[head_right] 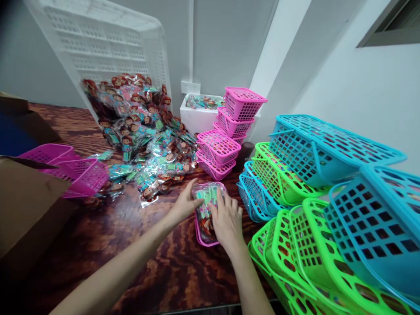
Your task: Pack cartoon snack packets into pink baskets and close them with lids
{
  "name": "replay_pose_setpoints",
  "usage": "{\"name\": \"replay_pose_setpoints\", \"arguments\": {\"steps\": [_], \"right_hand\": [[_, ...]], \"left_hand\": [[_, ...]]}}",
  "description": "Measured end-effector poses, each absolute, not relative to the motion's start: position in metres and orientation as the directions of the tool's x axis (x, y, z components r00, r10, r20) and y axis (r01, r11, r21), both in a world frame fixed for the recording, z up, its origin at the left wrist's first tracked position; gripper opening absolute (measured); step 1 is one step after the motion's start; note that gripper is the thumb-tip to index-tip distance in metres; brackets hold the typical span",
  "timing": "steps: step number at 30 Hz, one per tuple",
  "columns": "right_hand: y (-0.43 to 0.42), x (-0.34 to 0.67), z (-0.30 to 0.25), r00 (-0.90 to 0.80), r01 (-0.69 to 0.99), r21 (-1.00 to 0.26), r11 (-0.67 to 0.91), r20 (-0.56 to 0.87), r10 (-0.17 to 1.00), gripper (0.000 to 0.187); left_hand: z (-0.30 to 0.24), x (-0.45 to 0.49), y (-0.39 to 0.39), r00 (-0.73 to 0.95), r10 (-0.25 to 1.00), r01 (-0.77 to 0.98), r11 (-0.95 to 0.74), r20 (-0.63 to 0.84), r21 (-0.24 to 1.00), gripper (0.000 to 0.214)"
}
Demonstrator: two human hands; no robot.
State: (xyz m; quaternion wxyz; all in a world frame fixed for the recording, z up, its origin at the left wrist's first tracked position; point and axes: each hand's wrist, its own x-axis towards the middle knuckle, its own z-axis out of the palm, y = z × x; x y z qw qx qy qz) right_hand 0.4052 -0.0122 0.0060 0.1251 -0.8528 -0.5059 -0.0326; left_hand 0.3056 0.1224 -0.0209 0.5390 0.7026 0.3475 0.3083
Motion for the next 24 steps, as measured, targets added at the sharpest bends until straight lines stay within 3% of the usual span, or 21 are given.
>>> {"name": "replay_pose_setpoints", "arguments": {"steps": [6, 12, 19, 24], "right_hand": [[-0.014, 0.414, 0.013, 0.440, 0.893, -0.184, -0.411, 0.157, 0.884, 0.047], [-0.006, 0.429, -0.008, 0.408, 0.911, -0.157, -0.381, 0.209, 0.889, 0.053], [-0.003, 0.437, -0.037, 0.317, 0.932, -0.256, -0.255, 0.244, 0.916, 0.062], [0.001, 0.426, -0.036, 0.308, 0.936, -0.241, -0.255, 0.213, 0.927, 0.062]], "left_hand": [[-0.015, 0.312, 0.117, 0.537, 0.816, 0.253, -0.399, 0.216, 0.881, 0.058], [-0.025, 0.308, 0.105, 0.489, 0.792, 0.322, -0.554, 0.366, 0.768, 0.034], [-0.053, 0.283, 0.072, 0.459, 0.767, 0.200, -0.581, 0.449, 0.789, 0.054], [-0.048, 0.285, 0.088, 0.667, 0.639, 0.331, -0.715, 0.384, 0.616, 0.047]]}}
